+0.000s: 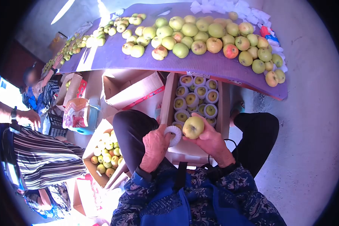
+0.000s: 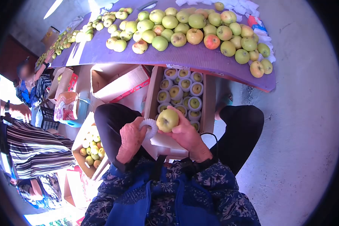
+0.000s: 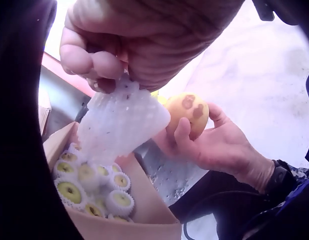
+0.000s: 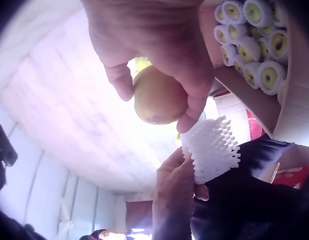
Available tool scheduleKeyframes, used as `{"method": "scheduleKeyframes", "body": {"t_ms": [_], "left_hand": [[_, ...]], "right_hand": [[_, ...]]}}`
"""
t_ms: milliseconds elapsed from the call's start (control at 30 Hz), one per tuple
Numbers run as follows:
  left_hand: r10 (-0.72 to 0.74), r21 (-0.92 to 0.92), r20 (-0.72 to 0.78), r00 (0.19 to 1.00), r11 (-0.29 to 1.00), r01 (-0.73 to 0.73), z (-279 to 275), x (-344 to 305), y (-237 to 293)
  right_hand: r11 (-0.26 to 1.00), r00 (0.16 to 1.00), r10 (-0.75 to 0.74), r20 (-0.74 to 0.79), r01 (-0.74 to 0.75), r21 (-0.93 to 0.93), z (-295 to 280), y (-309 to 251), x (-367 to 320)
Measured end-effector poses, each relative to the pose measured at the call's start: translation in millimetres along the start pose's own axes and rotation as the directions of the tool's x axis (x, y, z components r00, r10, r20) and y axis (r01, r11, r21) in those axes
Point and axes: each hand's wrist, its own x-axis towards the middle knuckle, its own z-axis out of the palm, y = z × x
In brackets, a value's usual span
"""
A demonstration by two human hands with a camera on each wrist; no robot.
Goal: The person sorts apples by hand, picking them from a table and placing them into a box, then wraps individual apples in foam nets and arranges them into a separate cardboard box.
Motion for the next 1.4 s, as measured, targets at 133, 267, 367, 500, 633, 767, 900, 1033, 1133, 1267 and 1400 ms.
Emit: {"method": "scheduleKeyframes", "body": {"t_ms": [133, 267, 367, 500, 633, 767, 900, 1033, 1133, 1267, 1400], "left_hand": [[0.004, 0.010, 0.016, 1.000, 1.000, -0.004, 3.0, 0.5, -0.6], [0.002, -0.015, 0.031, 1.000, 1.000, -0.002, 0.6, 0.0, 5.6], [-0.014, 0.013, 0.045, 0.999, 1.000, 0.014, 5.7, -0.5, 4.9], [0.014, -0.110, 0.004, 1.000, 0.994, -0.013, 15.3, 0.2, -4.3], [0.014, -0.249, -0.035, 0.999, 0.968, -0.023, 14.4, 1.4, -4.3], [0.000, -0.176, -0.129, 0.992, 0.984, -0.023, 16.4, -1.2, 0.4], [0.006, -0.147, -0.213, 0.977, 0.988, -0.038, 15.8, -3.3, 8.3], [0.035, -0.212, -0.228, 0.973, 0.974, -0.085, 18.4, -4.6, 8.8], [0.000, -0.309, -0.226, 0.974, 0.948, -0.072, 23.5, -4.5, 5.8], [0.003, -0.304, -0.194, 0.981, 0.951, -0.062, 20.9, -5.4, 6.0], [0.022, -0.355, -0.150, 0.988, 0.932, -0.074, 20.0, -6.5, 4.0]], "right_hand": [[0.964, 0.999, -0.036, -0.024, 0.028, -0.264, 19.7, -4.0, -2.0], [0.805, 0.998, -0.052, -0.042, 0.017, -0.593, 39.7, -9.5, -7.2], [0.648, 0.992, -0.119, -0.052, 0.038, -0.761, 46.1, -0.8, -9.9], [0.211, 0.973, -0.213, 0.083, 0.129, -0.969, 50.4, 2.3, -9.7], [0.329, 0.980, -0.195, 0.030, 0.094, -0.940, 24.7, 10.2, -4.7], [0.694, 0.996, -0.047, -0.081, -0.025, -0.720, 26.1, 10.0, -6.3], [0.760, 0.996, -0.020, -0.090, -0.043, -0.648, 34.2, 10.1, -7.2], [0.823, 0.983, -0.010, -0.181, -0.094, -0.560, 30.9, 17.0, -2.0], [0.835, 0.972, 0.024, -0.234, -0.148, -0.530, 30.7, 12.6, -0.8], [0.773, 0.966, -0.058, -0.252, -0.116, -0.623, 28.7, 14.2, 0.1], [0.546, 0.945, -0.251, -0.210, -0.041, -0.837, 25.9, 20.7, 0.8]]}}
